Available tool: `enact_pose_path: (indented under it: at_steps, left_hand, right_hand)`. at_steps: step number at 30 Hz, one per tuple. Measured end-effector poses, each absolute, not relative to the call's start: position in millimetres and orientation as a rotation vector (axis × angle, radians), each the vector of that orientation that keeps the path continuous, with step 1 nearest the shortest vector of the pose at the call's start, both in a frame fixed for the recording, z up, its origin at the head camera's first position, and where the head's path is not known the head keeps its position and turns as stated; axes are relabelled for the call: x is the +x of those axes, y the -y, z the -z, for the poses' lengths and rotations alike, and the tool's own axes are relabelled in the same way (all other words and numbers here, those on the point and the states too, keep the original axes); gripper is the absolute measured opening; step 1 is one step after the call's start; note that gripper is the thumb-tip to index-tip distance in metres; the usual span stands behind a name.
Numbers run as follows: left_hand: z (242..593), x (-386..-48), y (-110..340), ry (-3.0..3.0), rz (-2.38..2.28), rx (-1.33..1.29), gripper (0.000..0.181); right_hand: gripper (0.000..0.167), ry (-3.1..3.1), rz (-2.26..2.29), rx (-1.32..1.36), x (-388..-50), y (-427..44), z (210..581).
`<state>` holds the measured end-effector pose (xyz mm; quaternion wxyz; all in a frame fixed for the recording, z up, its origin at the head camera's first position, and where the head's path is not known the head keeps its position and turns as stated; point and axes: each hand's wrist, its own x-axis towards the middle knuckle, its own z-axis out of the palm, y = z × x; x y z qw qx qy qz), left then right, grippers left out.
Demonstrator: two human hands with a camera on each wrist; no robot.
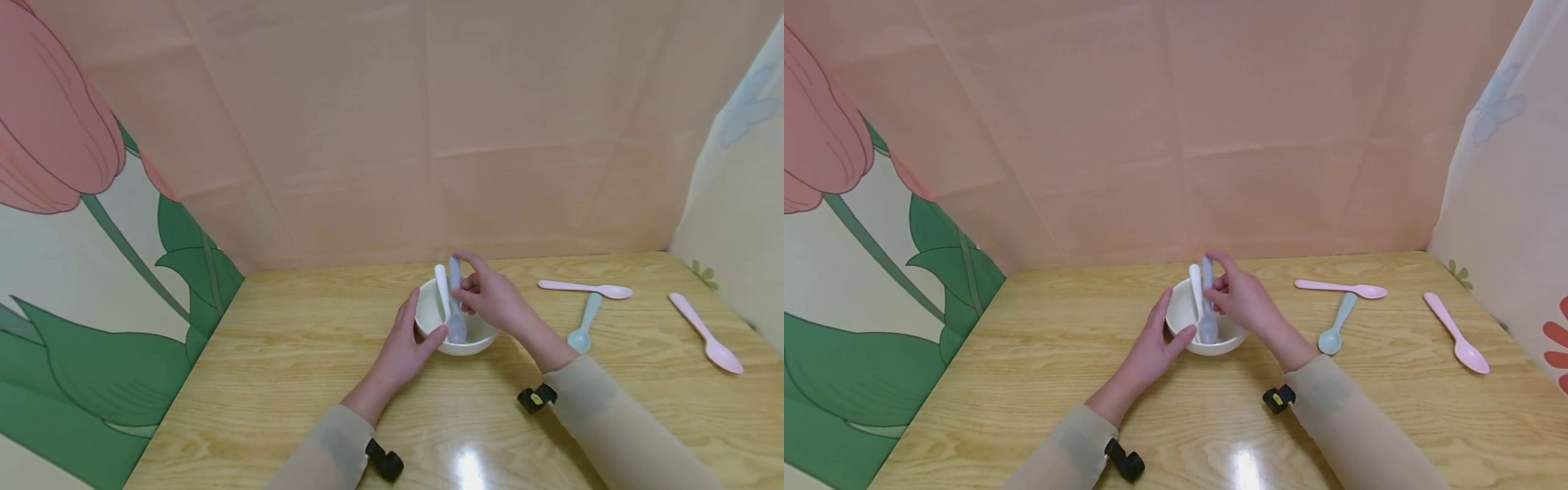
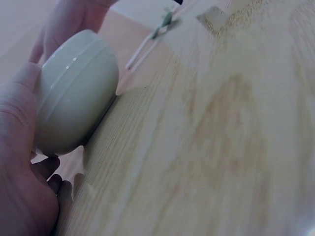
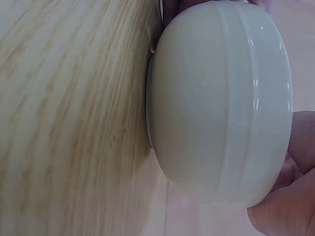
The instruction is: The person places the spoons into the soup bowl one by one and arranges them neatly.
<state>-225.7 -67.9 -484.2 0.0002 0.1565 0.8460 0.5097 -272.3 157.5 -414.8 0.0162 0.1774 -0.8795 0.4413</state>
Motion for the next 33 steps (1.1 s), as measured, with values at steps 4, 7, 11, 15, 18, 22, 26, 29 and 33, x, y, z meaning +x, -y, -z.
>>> enact_pose_path:
  at_steps: [4,7,11,15,18,22,26,29,33]
  left_hand:
    - [485.5,-226.3,68.4,-2.665,-1.598,0.493,0.098]
    - [485.8,-226.6,68.7,-2.665,-1.597,0.495,0.098]
    - [484.5,-225.9,68.8,-2.657,-1.595,0.498,0.098]
    - [482.7,-225.0,68.6,-2.656,-1.59,0.501,0.098]
    - [481.6,-224.0,68.3,-2.653,-1.598,0.502,0.097]
    - [480.6,-223.7,67.6,-2.65,-1.601,0.498,0.095]
    - [481.4,-224.8,67.4,-2.655,-1.591,0.492,0.094]
    - [482.9,-225.7,67.7,-2.664,-1.581,0.493,0.095]
    - [483.1,-225.3,68.0,-2.673,-1.571,0.492,0.096]
  right_hand:
    - [0.076,2.753,-1.319,0.546,-274.1,-155.1,417.7]
    - [0.076,2.77,-1.283,0.547,-275.5,-154.2,420.4]
    - [0.076,2.776,-1.26,0.555,-276.4,-154.3,421.9]
    - [0.076,2.788,-1.24,0.543,-276.8,-154.3,421.6]
    - [0.076,2.805,-1.224,0.527,-277.0,-153.4,421.2]
    - [0.075,2.822,-1.204,0.53,-277.1,-152.5,420.1]
    - [0.073,2.834,-1.175,0.536,-277.6,-152.3,420.3]
    - [0.072,2.846,-1.148,0.529,-278.1,-151.5,420.0]
    - [0.069,2.865,-1.114,0.514,-277.6,-149.8,418.7]
